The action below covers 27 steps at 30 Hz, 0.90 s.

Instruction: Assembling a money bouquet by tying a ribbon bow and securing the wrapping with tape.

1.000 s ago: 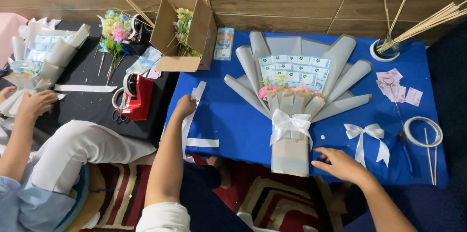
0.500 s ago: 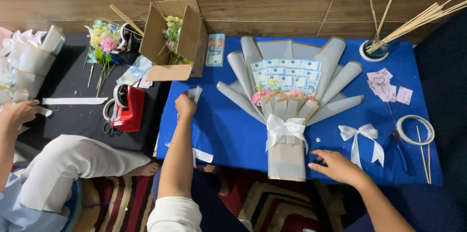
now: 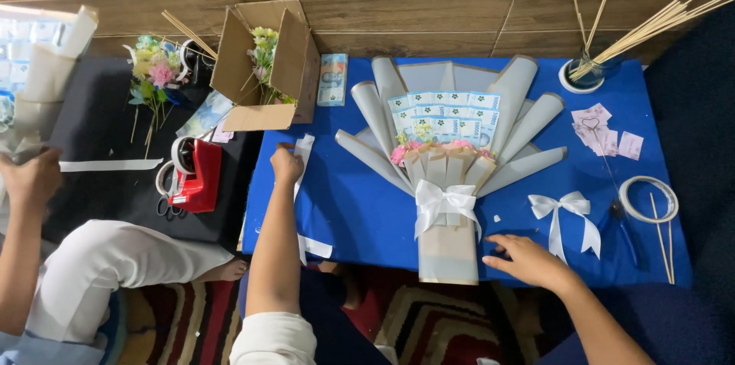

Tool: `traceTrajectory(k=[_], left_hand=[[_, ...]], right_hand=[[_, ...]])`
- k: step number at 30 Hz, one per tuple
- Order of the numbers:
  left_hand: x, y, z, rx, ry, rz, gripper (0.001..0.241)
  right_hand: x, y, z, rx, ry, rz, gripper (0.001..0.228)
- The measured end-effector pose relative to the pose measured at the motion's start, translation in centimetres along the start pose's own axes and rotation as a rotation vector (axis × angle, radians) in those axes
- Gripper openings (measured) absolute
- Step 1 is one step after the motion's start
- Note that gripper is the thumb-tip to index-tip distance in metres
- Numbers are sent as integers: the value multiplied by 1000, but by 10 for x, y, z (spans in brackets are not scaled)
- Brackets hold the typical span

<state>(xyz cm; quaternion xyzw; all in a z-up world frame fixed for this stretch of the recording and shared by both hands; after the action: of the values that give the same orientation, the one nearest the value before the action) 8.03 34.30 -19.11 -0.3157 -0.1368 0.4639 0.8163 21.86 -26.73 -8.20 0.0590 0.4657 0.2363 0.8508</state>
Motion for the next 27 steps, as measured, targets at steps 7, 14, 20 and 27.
traceTrajectory(k=[7,14,20,27], left_hand=[[-7,-8,2,-17,12,-88,40],[-13,-4,-1,56,-190,-53,73],[-44,-29,17,-301,-150,313,27],[-25,-15,7,35,-2,134,22]], right_hand=[[-2,1,1,-7,8,-2,64],[-4,2,2,0,6,-7,64],[-2,0,0,7,20,-8,66],[-6,5,3,-3,6,4,64]])
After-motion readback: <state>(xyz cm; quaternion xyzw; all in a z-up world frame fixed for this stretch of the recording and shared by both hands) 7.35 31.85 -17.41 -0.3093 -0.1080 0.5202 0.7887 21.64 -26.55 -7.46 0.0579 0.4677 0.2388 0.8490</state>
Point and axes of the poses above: each hand's wrist, its own x-axis towards the middle knuckle, its own z-axis out of the back of the hand, y = z × x, the point moved 7 cm from there along x, towards the middle knuckle, and after that the axes turned 8 degrees about -z, right-handed, at the moved point
